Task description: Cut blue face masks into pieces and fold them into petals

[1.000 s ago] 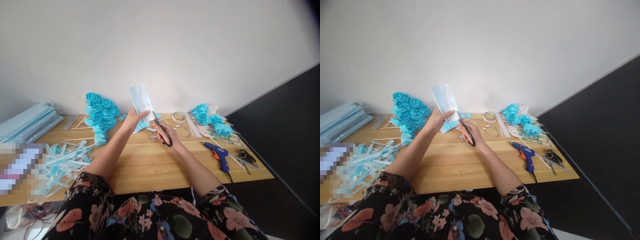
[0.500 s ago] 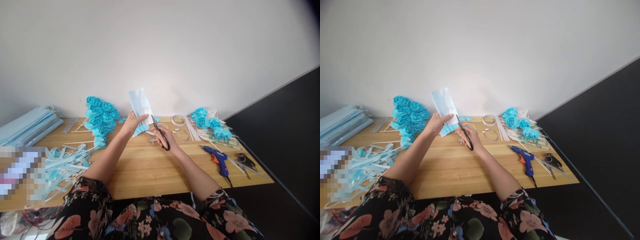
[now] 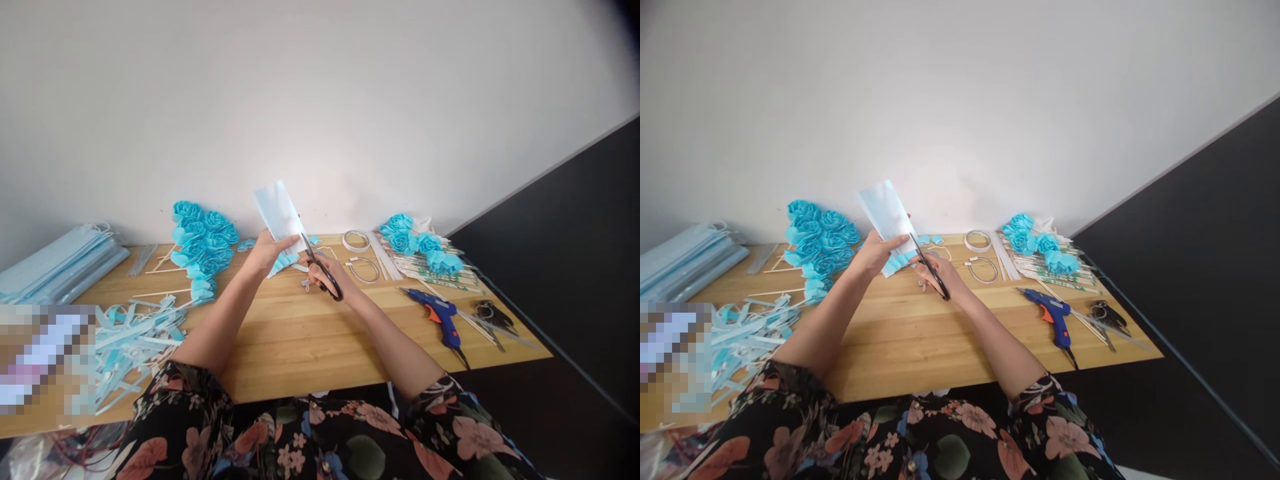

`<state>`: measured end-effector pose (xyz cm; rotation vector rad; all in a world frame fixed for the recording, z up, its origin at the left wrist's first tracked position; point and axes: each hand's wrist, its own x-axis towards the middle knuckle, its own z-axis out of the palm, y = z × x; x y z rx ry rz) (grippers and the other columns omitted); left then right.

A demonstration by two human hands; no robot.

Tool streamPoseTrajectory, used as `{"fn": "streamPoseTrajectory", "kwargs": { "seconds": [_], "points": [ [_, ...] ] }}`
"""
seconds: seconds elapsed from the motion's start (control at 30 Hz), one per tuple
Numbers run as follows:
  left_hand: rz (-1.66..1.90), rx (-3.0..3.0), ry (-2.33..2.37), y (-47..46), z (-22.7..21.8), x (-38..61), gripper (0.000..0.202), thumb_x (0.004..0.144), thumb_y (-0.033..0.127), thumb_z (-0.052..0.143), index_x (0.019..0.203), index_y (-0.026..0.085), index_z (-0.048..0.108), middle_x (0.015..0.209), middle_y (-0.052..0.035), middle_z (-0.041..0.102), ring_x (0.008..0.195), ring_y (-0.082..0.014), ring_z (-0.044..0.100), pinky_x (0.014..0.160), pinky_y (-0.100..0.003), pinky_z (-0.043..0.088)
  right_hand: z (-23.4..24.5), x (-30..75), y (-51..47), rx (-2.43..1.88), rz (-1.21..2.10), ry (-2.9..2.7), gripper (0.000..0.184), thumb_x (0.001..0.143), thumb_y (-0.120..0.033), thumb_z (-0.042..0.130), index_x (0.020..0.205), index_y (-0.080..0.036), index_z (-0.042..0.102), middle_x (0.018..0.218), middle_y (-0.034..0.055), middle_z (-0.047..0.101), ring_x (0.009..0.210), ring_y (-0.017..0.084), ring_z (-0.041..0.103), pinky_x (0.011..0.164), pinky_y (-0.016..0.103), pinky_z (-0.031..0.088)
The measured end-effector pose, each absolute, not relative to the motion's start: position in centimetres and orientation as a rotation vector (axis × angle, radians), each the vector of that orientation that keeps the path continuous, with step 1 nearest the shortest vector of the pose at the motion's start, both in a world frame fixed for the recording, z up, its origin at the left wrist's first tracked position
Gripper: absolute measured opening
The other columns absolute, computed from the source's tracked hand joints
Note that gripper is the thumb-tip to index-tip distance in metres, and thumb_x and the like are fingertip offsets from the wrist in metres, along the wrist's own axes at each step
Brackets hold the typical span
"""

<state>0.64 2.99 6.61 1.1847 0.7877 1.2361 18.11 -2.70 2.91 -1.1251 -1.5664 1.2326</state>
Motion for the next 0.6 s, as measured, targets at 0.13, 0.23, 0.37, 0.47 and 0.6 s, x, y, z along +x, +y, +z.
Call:
{"fn": "streamPoseTrajectory", "kwargs": {
  "seconds": [0.13,0.23,0.37,0.47,0.6],
  "points": [
    [1.21,1.229,0.764,2.9,6.7,0.6,0.068,0.054,0.039,0.089,0.115,0.013,0.071,0.105,-0.0106,0.075,0.099,-0.0273,0.068,0.088,-0.036,0.054,3.6,18.1,-2.7,-1.1,1.211,-1.567,0.05,0.081,-0.06,0.06,0.106,-0.017,0.066,0.062,-0.0046,0.054,0.054,0.009,0.052,0.056,0.024,0.048],
    [1.195,1.275,0.76,2.8,6.7,0.7,0.06,0.055,0.039,0.089,0.107,0.012,0.072,0.106,-0.0108,0.074,0.101,-0.0267,0.068,0.089,-0.034,0.054,4.2,18.1,-2.7,-1.091,1.152,-1.592,0.05,0.083,-0.064,0.057,0.096,-0.016,0.065,0.063,-0.002,0.058,0.055,0.009,0.052,0.056,0.023,0.045],
    [1.185,1.308,0.76,2.6,6.7,0.9,0.053,0.056,0.039,0.089,0.099,0.012,0.072,0.102,-0.0106,0.075,0.099,-0.0269,0.068,0.087,-0.034,0.053,5.0,18.1,-2.9,-1.097,1.101,-1.63,0.054,0.081,-0.072,0.055,0.078,-0.018,0.059,0.067,0.001,0.061,0.057,0.01,0.053,0.057,0.023,0.043],
    [1.185,1.303,0.756,2.6,6.8,0.9,0.05,0.057,0.038,0.088,0.096,0.012,0.072,0.099,-0.0102,0.074,0.098,-0.0268,0.068,0.087,-0.034,0.053,5.4,18.0,-2.9,-1.098,1.099,-1.633,0.055,0.08,-0.073,0.057,0.075,-0.018,0.057,0.067,0.0014,0.062,0.058,0.01,0.054,0.058,0.024,0.044],
    [1.191,1.293,0.763,2.6,7.0,0.8,0.052,0.056,0.037,0.088,0.098,0.011,0.071,0.098,-0.0102,0.074,0.097,-0.0274,0.068,0.087,-0.035,0.053,5.4,17.9,-2.5,-1.097,1.076,-1.62,0.052,0.081,-0.07,0.058,0.075,-0.018,0.057,0.064,0.0008,0.061,0.056,0.01,0.054,0.056,0.024,0.044]
  ]
}}
